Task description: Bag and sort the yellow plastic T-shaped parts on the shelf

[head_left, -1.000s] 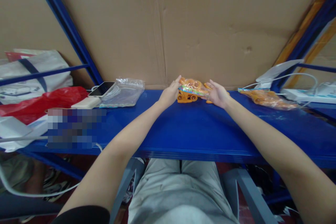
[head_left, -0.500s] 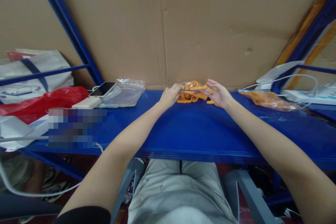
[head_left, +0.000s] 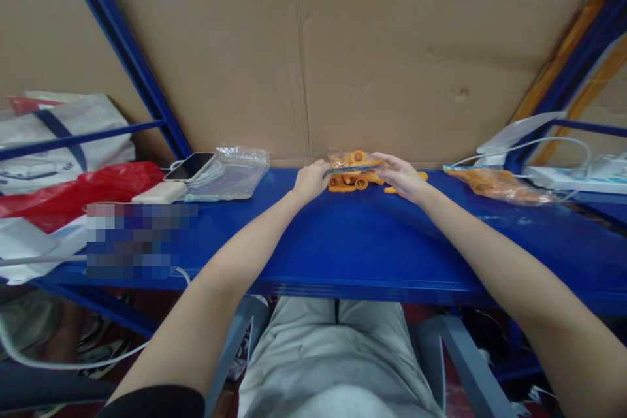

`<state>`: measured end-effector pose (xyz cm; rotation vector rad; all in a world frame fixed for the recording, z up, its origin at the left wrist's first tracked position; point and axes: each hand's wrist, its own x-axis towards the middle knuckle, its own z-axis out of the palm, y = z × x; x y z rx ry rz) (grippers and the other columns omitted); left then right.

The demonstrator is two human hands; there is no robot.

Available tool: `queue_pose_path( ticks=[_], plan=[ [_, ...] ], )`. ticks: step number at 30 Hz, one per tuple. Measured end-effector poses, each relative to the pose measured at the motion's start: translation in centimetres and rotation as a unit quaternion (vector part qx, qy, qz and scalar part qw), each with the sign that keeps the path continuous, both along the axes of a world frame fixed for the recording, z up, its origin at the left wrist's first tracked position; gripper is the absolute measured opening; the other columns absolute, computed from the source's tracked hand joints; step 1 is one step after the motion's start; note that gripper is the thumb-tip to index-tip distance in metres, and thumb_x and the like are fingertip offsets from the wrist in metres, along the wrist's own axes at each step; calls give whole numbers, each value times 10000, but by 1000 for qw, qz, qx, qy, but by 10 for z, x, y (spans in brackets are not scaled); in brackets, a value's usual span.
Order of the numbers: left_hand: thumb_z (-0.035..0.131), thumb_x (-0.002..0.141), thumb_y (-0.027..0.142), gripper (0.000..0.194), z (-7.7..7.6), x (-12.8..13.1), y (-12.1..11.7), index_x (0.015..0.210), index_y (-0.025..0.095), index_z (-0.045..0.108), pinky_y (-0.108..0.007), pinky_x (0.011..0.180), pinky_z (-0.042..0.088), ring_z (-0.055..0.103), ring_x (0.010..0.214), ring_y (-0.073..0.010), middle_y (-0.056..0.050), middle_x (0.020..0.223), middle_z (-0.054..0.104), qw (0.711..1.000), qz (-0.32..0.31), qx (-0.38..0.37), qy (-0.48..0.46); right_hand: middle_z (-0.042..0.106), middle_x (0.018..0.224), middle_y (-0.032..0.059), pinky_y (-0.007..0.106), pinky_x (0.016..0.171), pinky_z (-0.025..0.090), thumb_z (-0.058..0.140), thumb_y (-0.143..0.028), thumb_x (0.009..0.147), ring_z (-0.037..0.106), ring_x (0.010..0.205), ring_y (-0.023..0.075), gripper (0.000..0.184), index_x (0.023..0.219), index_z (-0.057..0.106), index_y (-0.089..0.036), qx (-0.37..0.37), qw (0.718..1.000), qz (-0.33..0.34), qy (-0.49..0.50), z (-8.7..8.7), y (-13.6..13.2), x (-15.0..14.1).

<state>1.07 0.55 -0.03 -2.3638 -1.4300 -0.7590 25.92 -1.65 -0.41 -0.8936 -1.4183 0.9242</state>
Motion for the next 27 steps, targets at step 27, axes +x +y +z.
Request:
queue_pose_path(
  ticks=[27],
  plan=[
    [678, 949, 275, 213, -5, 17, 11, 1030, 95, 759, -179, 450, 482, 619, 441, -73, -112, 890, 801, 819, -156, -273, -480, 737, 917, 37, 403, 890, 585, 817, -409, 702, 709, 883, 203, 221, 749, 690, -235, 115, 985, -123, 48, 2, 11, 0]
  ],
)
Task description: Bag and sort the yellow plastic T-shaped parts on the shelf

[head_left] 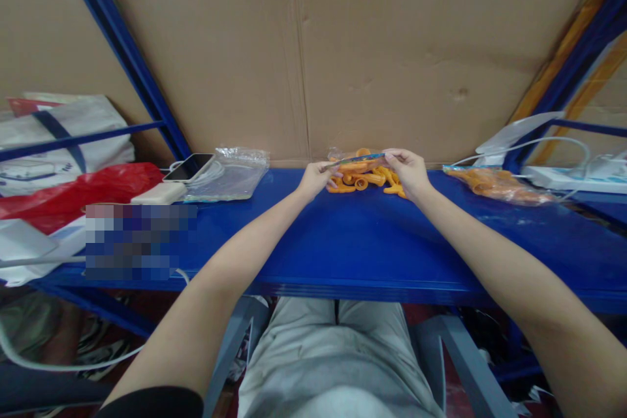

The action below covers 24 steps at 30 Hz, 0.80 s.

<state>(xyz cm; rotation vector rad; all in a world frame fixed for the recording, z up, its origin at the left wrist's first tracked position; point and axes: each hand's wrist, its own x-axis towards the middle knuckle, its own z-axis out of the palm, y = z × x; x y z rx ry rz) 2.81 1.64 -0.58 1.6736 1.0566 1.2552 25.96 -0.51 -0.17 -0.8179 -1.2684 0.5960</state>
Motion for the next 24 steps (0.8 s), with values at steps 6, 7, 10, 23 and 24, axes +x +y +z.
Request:
queue_pose_path(
  ticks=[6, 7, 10, 23, 24],
  plan=[
    [666, 945, 236, 210, 2, 3, -1, 1081, 97, 746, -161, 442, 460, 682, 516, -98, -111, 890, 798, 999, 21, 8, -29, 742, 952, 34, 393, 972, 535, 798, -376, 721, 691, 967, 194, 203, 733, 654, -234, 3, 1000, 3, 11, 0, 3, -2],
    [659, 945, 218, 196, 3, 3, -1, 1071, 97, 747, -161, 441, 459, 690, 529, -102, -112, 896, 797, 999, 25, 14, -31, 741, 966, 34, 392, 976, 530, 794, -375, 727, 687, 983, 193, 205, 728, 646, -233, 7, 1000, 2, 11, -1, 3, -3],
    [610, 948, 149, 179, 4, 3, 0, 1053, 103, 748, -161, 470, 482, 728, 618, -121, -117, 958, 796, 999, 30, 36, -27, 738, 1003, 34, 387, 989, 520, 780, -382, 742, 678, 1021, 193, 212, 724, 629, -234, 8, 1000, -4, 9, -2, 4, -5],
    [634, 983, 323, 497, 5, 2, -11, 1458, 200, 557, -176, 484, 500, 688, 517, -95, -137, 1129, 779, 1000, -19, -10, -2, 732, 1078, 29, 445, 1042, 500, 811, -427, 740, 675, 1074, 206, 350, 664, 536, -225, -8, 1000, 10, 23, -5, 5, -6],
    [652, 972, 364, 577, 5, 1, -12, 1511, 224, 498, -180, 489, 506, 684, 509, -96, -136, 1123, 781, 999, -27, -17, 4, 732, 1085, 32, 453, 1046, 496, 813, -428, 737, 675, 1075, 209, 354, 663, 533, -224, -7, 1000, 13, 23, -6, 6, -6]
  ],
)
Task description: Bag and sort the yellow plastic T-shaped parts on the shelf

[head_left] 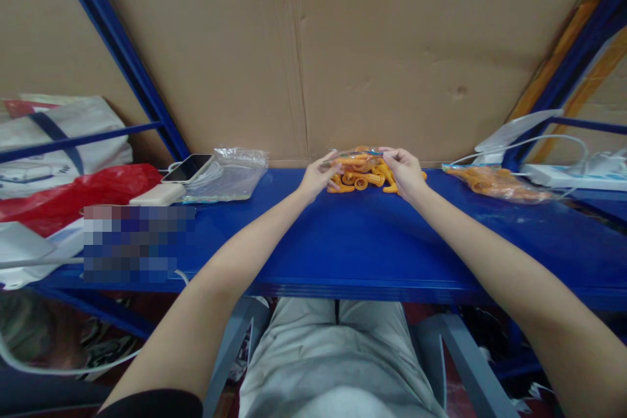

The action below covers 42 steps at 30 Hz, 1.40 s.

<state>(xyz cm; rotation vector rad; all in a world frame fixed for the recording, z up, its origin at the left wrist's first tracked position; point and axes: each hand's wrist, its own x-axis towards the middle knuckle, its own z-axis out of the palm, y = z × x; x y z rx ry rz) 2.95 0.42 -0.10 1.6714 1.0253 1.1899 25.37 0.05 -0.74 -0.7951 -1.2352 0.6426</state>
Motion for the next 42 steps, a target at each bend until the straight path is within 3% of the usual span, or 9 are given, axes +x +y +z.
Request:
queue_pose_path(
  ticks=[3, 9, 15, 19, 25, 30, 32, 37, 42],
  plan=[
    [654, 963, 444, 657, -1, 0, -1, 1552, 242, 443, -182, 490, 505, 683, 504, -100, -140, 1097, 787, 1000, -19, -17, 13, 727, 1122, 50, 457, 1057, 482, 801, -419, 754, 672, 1089, 210, 352, 666, 522, -224, 12, 1000, 12, -6, -2, 2, 1],
    [589, 1008, 404, 383, 2, 2, -2, 1235, 121, 711, -151, 439, 431, 672, 507, -90, -137, 996, 803, 999, -20, -25, -3, 726, 1154, 68, 468, 1078, 456, 778, -432, 791, 659, 1139, 221, 369, 667, 502, -221, 32, 998, 10, -45, -2, 1, 1],
    [657, 974, 282, 244, 4, 0, 2, 1047, 58, 720, -148, 443, 419, 649, 495, -77, -128, 856, 793, 996, 4, -37, -77, 735, 1089, 64, 455, 1065, 478, 780, -450, 786, 669, 1118, 226, 340, 676, 552, -222, 41, 995, 33, -81, -1, -1, 3],
    [685, 951, 266, 182, 2, 2, 8, 941, 85, 696, -147, 459, 432, 697, 571, -107, -99, 804, 777, 991, 26, -45, -122, 733, 1130, 69, 447, 1039, 514, 817, -449, 735, 676, 1093, 232, 276, 815, 665, -232, 42, 994, 25, -96, 0, 0, 3],
    [645, 975, 298, 189, 3, 5, 6, 1034, 122, 678, -158, 475, 464, 750, 687, -142, -111, 951, 783, 989, 35, -51, -136, 676, 1308, 99, 440, 959, 573, 817, -374, 721, 696, 1056, 238, 450, 1130, 691, -236, 56, 983, 12, -173, -4, 1, 6],
    [539, 1033, 322, 286, 3, 3, -2, 1213, 135, 660, -156, 450, 443, 669, 498, -82, -115, 985, 795, 994, 18, -81, -71, 705, 1234, 103, 473, 971, 566, 675, -159, 755, 701, 1055, 254, 222, 956, 742, -225, 105, 937, -49, -330, -5, 2, 14],
    [575, 1018, 315, 321, 1, 3, -4, 1284, 153, 652, -154, 445, 438, 651, 472, -77, -100, 952, 801, 995, 8, -93, -32, 734, 1149, 99, 485, 1012, 543, 618, -105, 753, 688, 1102, 264, 229, 899, 748, -224, 129, 915, -84, -374, -4, 2, 17],
    [621, 989, 249, 390, -1, 2, -3, 1368, 162, 637, -159, 459, 454, 680, 516, -99, -100, 933, 806, 995, -1, -101, 8, 747, 1111, 115, 491, 1012, 545, 595, -121, 784, 699, 1075, 276, 286, 1000, 761, -207, 137, 888, -129, -419, -3, 2, 20],
    [641, 976, 271, 344, -1, 2, -2, 1271, 97, 676, -168, 485, 482, 693, 544, -106, -139, 938, 804, 997, 6, -81, -13, 748, 1127, 116, 481, 1004, 552, 622, -188, 812, 694, 1084, 284, 299, 1071, 770, -207, 137, 878, -153, -433, -4, 1, 25]
  ],
)
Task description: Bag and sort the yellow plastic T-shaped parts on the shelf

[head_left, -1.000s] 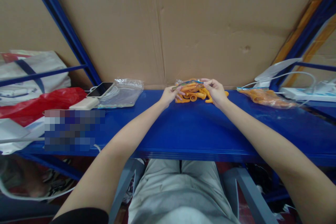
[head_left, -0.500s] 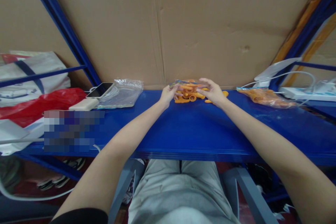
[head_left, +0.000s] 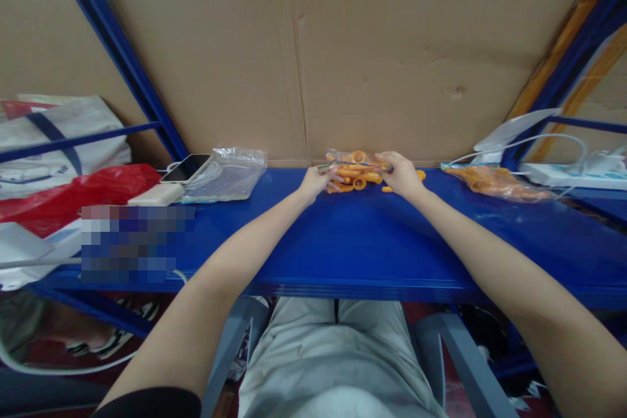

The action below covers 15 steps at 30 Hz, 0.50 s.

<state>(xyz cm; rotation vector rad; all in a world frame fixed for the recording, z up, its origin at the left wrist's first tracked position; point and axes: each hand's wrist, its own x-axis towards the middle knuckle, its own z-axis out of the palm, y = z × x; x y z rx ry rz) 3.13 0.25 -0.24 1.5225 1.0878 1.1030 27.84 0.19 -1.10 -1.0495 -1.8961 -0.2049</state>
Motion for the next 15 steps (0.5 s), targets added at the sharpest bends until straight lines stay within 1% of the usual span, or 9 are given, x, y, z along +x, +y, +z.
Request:
queue_pose_path(
  ticks=[2, 4, 7, 10, 15],
  plan=[
    [641, 973, 260, 289, 0, 1, 1, 1190, 78, 698, -172, 492, 485, 682, 533, -102, -143, 933, 804, 1000, 8, 11, -15, 748, 1130, 107, 462, 998, 556, 621, -213, 823, 695, 1079, 277, 274, 1046, 780, -214, 0, 1000, -4, -1, 0, 0, 1],
    [635, 972, 246, 225, -1, 3, 1, 1094, 75, 715, -167, 478, 468, 658, 507, -91, -135, 923, 805, 999, 20, 22, -31, 753, 1114, 91, 444, 966, 569, 617, -223, 823, 702, 1048, 271, 224, 963, 792, -230, -5, 1000, -6, -5, 1, -2, 2],
    [654, 959, 255, 187, -1, 5, 2, 999, 84, 716, -161, 446, 435, 640, 482, -84, -133, 938, 804, 998, 36, 32, -43, 756, 1076, 74, 436, 887, 584, 591, -170, 785, 707, 995, 272, 221, 867, 783, -242, -4, 1000, -17, -11, 2, -5, 1],
    [635, 966, 246, 178, 0, 6, 2, 977, 82, 706, -147, 427, 407, 650, 515, -81, -142, 973, 800, 997, 48, 35, -44, 750, 1005, 61, 414, 827, 579, 560, -123, 746, 695, 936, 256, 240, 820, 753, -246, 6, 1000, -7, -6, 5, -9, -4],
    [619, 960, 196, 146, 3, 9, 0, 999, 92, 714, -132, 449, 408, 670, 633, -90, -131, 1025, 791, 995, 62, 60, -47, 693, 847, 74, 400, 797, 564, 609, -181, 789, 655, 834, 235, 106, 710, 656, -235, 16, 998, 30, 54, 8, -12, -11]
  ],
)
